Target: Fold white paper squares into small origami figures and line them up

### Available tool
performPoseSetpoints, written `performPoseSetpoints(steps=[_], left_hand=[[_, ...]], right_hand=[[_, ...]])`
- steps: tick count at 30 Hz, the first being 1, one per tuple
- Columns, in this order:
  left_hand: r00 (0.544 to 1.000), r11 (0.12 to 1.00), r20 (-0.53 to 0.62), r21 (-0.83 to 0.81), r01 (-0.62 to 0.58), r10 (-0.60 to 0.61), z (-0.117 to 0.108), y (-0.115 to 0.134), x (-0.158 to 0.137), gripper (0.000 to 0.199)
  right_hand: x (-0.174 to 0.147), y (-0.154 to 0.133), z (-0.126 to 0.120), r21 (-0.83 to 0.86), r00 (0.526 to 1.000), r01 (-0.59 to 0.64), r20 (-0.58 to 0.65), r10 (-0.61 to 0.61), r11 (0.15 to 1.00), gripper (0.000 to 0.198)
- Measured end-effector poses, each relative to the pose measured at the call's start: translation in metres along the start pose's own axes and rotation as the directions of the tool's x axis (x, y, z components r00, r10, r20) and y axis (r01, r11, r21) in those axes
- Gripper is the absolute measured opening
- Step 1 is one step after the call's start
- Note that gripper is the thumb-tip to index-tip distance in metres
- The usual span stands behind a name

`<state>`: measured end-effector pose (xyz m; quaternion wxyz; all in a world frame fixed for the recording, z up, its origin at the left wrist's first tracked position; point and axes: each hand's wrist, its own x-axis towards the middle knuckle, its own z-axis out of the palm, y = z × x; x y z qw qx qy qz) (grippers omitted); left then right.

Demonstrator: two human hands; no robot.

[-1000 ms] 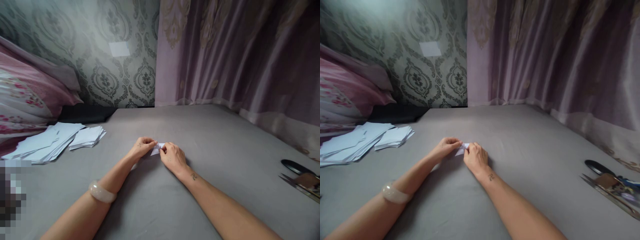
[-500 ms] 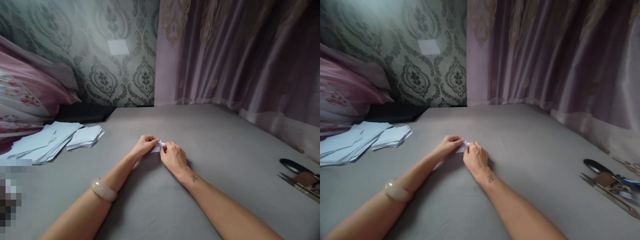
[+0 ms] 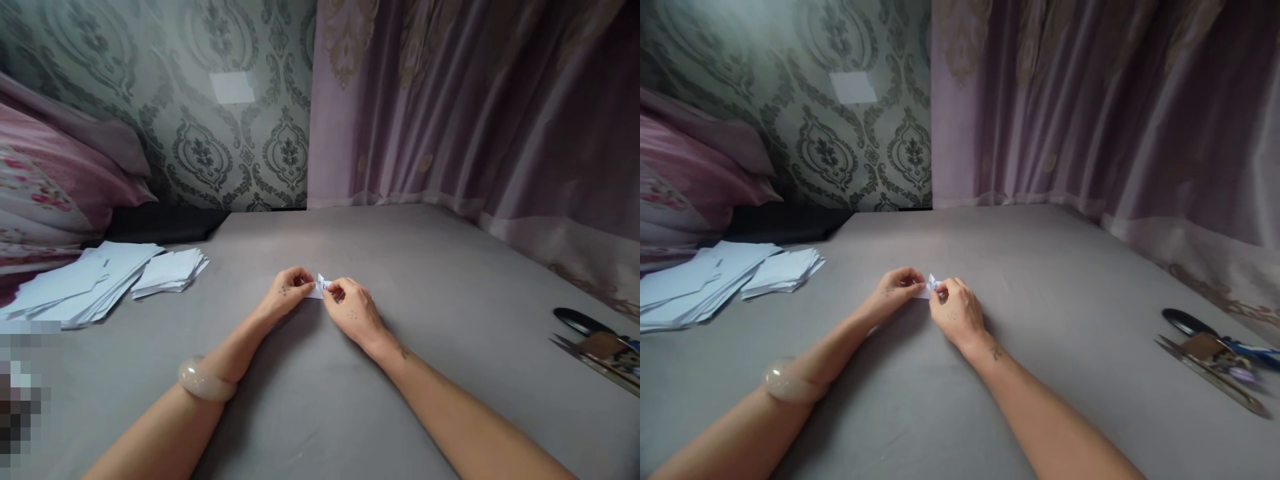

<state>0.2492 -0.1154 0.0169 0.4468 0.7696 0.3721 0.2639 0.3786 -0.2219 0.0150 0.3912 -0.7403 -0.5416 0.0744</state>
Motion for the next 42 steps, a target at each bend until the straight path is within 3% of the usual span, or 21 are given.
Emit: performPoseSetpoints(steps=[4, 9, 14, 22, 25, 31, 37, 42], left_hand=[[0.997, 0.999, 0.067, 0.016, -0.030, 0.029, 0.002, -0.002, 0.000, 0.018], [0.988, 0.976, 0.078, 0.165, -0.144, 0.132, 0.004, -0.011, 0.004, 0.012], [0.984, 0.957, 0.090, 0.232, -0.172, 0.155, 0.003, -0.007, 0.003, 0.010], [0.980, 0.950, 0.096, 0.248, -0.191, 0.172, 0.003, -0.005, 0.002, 0.009], [0.976, 0.945, 0.104, 0.249, -0.214, 0.193, 0.003, -0.005, 0.002, 0.009], [0.976, 0.936, 0.102, 0.279, -0.215, 0.194, 0.003, -0.005, 0.002, 0.011], [0.969, 0.906, 0.122, 0.346, -0.243, 0.213, 0.002, -0.004, 0.003, 0.018], [0.958, 0.886, 0.175, 0.371, -0.279, 0.228, 0.002, -0.002, 0.000, 0.023]], right_hand=[[0.002, -0.004, 0.002, -0.041, 1.000, -0.004, -0.008, 0.003, 0.999, 0.011], [0.006, -0.003, 0.004, -0.071, 1.000, 0.000, -0.007, -0.001, 0.998, 0.008], [0.006, -0.001, 0.003, -0.152, 0.999, 0.031, -0.001, -0.032, 0.988, 0.009], [0.001, -0.007, -0.005, -0.518, 0.967, 0.252, 0.117, -0.225, 0.817, 0.023], [0.000, -0.006, -0.005, -0.470, 0.975, 0.221, 0.114, -0.190, 0.855, 0.021], [0.002, 0.002, -0.009, -0.304, 1.000, 0.012, 0.026, -0.004, 0.953, 0.021], [0.001, 0.002, -0.007, -0.238, 0.992, 0.040, 0.124, -0.011, 0.970, 0.023], [0.000, 0.002, -0.006, -0.201, 0.993, 0.074, 0.106, -0.053, 0.977, 0.027]])
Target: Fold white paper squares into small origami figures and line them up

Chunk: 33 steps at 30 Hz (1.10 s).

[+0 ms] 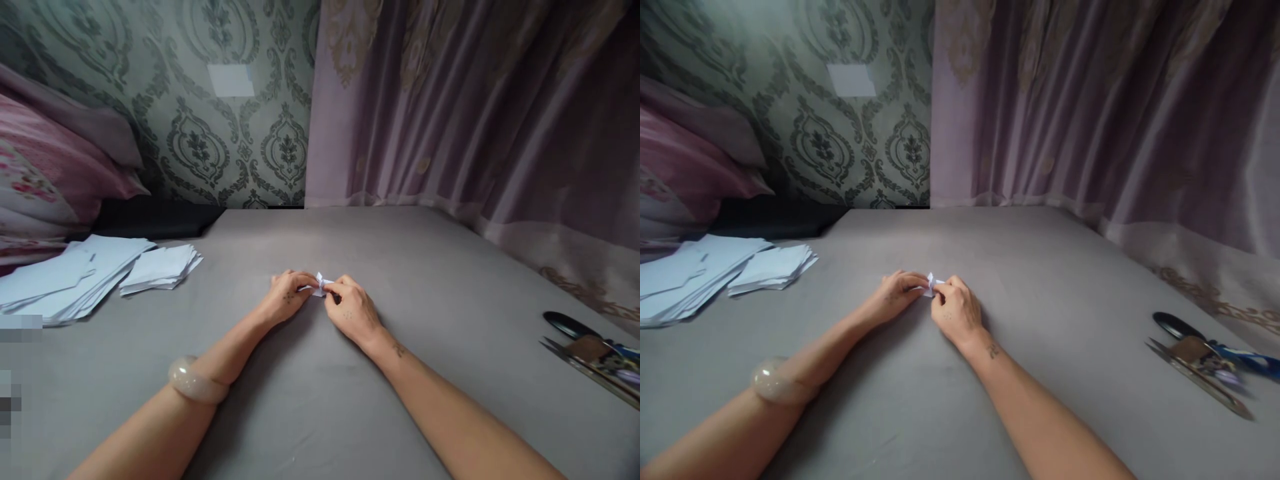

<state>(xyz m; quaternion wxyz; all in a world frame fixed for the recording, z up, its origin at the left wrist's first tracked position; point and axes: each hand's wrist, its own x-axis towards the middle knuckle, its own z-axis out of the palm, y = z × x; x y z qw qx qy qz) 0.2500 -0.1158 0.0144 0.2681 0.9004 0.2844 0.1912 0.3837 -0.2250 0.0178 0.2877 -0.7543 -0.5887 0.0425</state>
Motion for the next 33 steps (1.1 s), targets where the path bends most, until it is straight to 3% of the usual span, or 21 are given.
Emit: performPoseSetpoints(steps=[8, 12, 15, 20, 24, 30, 33], left_hand=[[0.999, 0.998, -0.036, 0.062, 0.004, -0.002, 0.002, 0.000, -0.002, 0.024], [0.991, 0.999, -0.126, 0.012, 0.044, -0.042, -0.002, 0.003, -0.001, 0.024], [0.982, 1.000, -0.191, 0.004, -0.007, 0.008, -0.002, 0.000, 0.002, 0.027], [0.978, 0.979, -0.068, 0.067, -0.190, 0.195, 0.003, -0.004, 0.011, 0.039], [0.979, 0.975, 0.049, 0.097, -0.201, 0.197, 0.003, -0.001, 0.017, 0.037], [0.992, 0.988, -0.008, 0.086, -0.125, 0.126, 0.002, -0.004, 0.019, 0.012], [0.990, 0.990, -0.059, 0.066, -0.124, 0.127, -0.001, -0.004, 0.018, 0.010]], right_hand=[[0.001, 0.004, -0.001, -0.012, 1.000, -0.008, 0.021, 0.008, 1.000, 0.030], [0.002, 0.005, 0.001, 0.016, 0.998, -0.058, -0.034, 0.059, 0.998, 0.027], [0.001, 0.003, 0.002, 0.025, 0.996, -0.081, -0.042, 0.082, 0.996, 0.024], [0.000, 0.000, -0.001, -0.009, 0.997, -0.078, -0.015, 0.078, 0.997, 0.019], [0.001, -0.001, -0.001, -0.036, 0.997, -0.075, 0.011, 0.076, 0.997, 0.019], [0.006, 0.006, 0.003, 0.027, 0.998, -0.065, -0.007, 0.065, 0.998, 0.018], [0.009, 0.011, 0.005, 0.114, 0.995, -0.078, -0.047, 0.084, 0.990, 0.020]])
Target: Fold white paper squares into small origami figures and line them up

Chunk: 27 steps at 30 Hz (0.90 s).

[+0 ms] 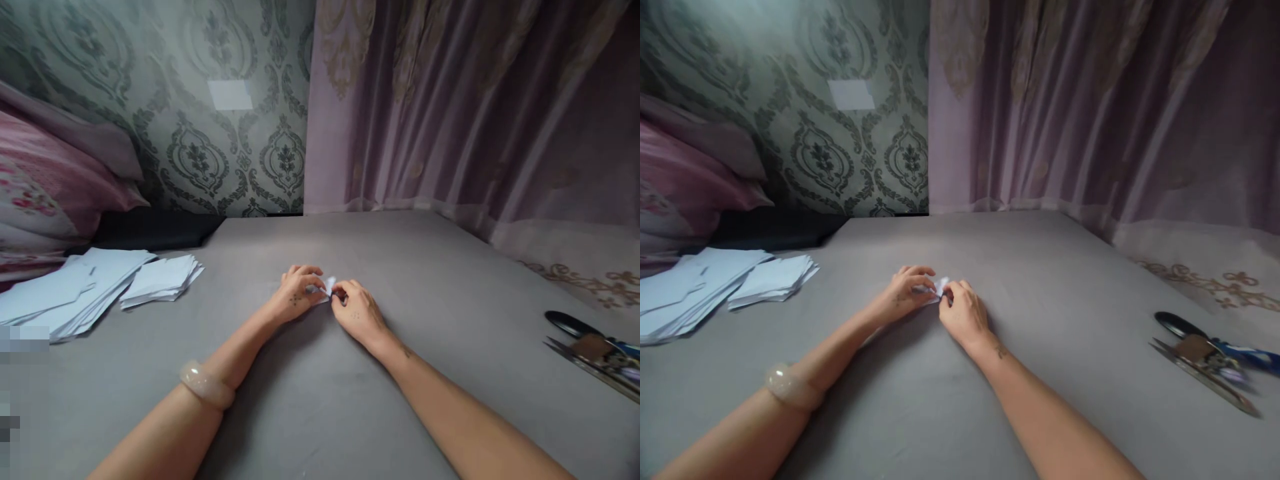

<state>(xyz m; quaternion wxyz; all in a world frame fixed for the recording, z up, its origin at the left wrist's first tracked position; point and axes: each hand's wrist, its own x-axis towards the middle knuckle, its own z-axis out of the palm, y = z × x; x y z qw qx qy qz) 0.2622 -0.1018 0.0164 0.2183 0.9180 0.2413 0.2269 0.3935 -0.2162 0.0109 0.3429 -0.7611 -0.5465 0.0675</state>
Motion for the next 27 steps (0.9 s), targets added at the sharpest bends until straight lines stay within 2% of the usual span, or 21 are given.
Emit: performPoseSetpoints(steps=[4, 8, 11, 16, 23, 27], left_hand=[[0.999, 0.999, 0.017, -0.034, 0.029, -0.028, -0.006, 0.005, 0.002, 0.014], [0.993, 0.996, 0.082, -0.009, 0.090, -0.089, -0.004, 0.008, 0.000, 0.015], [0.992, 0.994, 0.067, 0.007, 0.109, -0.110, -0.001, 0.007, -0.004, 0.017], [0.993, 0.993, 0.024, 0.005, 0.118, -0.118, 0.000, 0.008, -0.006, 0.015], [0.995, 0.995, 0.000, 0.009, 0.098, -0.098, 0.002, 0.007, -0.007, 0.015], [0.996, 0.997, 0.027, 0.013, 0.080, -0.081, 0.001, 0.009, -0.007, 0.013]], right_hand=[[0.002, 0.004, 0.003, 0.097, 0.999, 0.000, -0.038, 0.004, 0.995, 0.020], [0.001, 0.006, 0.004, 0.087, 0.999, 0.032, -0.015, -0.031, 0.996, 0.019], [0.001, 0.004, 0.003, 0.088, 1.000, 0.024, -0.021, -0.023, 0.996, 0.021], [0.005, -0.004, -0.002, 0.232, 0.997, -0.065, -0.025, 0.073, 0.970, 0.016], [0.012, -0.004, -0.002, 0.292, 0.984, -0.176, 0.082, 0.158, 0.940, 0.019], [0.014, -0.007, -0.005, 0.441, 0.934, -0.350, 0.231, 0.273, 0.826, 0.020]])
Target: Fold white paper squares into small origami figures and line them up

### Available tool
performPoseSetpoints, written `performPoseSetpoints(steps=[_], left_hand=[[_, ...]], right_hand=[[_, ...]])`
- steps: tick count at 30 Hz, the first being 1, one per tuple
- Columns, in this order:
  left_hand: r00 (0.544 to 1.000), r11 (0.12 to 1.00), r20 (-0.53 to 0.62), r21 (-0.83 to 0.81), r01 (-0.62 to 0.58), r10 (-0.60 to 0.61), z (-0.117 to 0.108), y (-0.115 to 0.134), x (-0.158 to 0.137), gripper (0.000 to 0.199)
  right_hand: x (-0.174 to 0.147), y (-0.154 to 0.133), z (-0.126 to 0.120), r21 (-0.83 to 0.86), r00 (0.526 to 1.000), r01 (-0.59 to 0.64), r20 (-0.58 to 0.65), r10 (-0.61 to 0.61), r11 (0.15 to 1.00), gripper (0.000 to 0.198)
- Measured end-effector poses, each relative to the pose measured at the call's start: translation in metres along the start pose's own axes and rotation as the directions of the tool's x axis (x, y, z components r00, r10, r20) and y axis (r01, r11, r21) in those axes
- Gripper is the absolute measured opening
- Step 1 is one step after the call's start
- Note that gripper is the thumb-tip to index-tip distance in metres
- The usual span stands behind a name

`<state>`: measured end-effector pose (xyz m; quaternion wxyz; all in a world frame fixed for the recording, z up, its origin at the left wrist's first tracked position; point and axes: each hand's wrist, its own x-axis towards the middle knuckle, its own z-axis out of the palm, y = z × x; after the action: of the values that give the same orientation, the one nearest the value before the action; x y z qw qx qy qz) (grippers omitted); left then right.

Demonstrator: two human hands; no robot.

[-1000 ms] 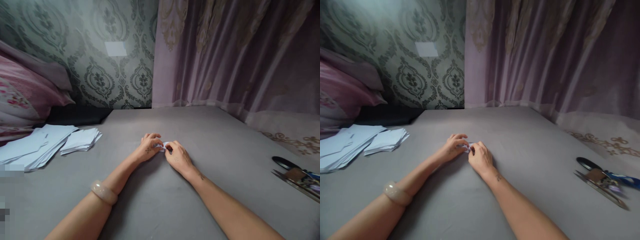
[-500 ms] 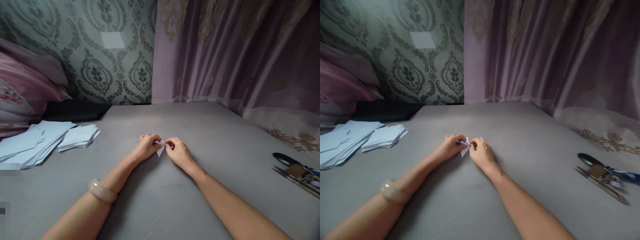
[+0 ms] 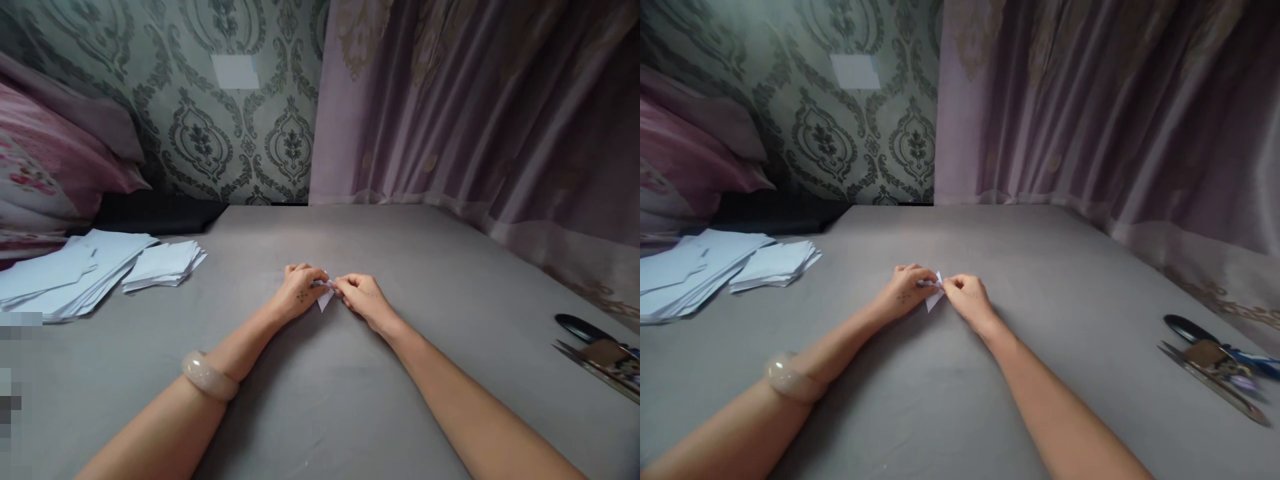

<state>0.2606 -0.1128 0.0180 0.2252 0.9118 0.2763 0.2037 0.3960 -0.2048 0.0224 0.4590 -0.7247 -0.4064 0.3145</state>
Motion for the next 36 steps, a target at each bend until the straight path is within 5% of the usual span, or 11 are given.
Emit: performPoseSetpoints(steps=[6, 24, 31, 36], left_hand=[[1.000, 1.000, -0.010, -0.002, -0.005, 0.005, 0.000, 0.001, 0.000, 0.011], [1.000, 0.999, -0.002, -0.034, -0.027, 0.027, 0.000, -0.002, -0.001, 0.016], [1.000, 0.998, 0.018, -0.058, -0.001, 0.002, -0.004, 0.005, -0.003, 0.019], [1.000, 0.996, 0.017, -0.090, -0.007, 0.009, -0.004, 0.004, -0.002, 0.021]], right_hand=[[-0.001, -0.011, -0.001, 0.128, 0.977, -0.205, 0.089, 0.195, 0.970, 0.019], [0.001, -0.010, -0.003, 0.191, 0.965, -0.229, 0.170, 0.197, 0.955, 0.012], [-0.001, -0.010, -0.005, 0.146, 0.977, -0.171, 0.153, 0.148, 0.974, 0.011], [0.001, -0.001, -0.004, -0.147, 0.983, 0.183, 0.035, -0.179, 0.972, 0.010]])
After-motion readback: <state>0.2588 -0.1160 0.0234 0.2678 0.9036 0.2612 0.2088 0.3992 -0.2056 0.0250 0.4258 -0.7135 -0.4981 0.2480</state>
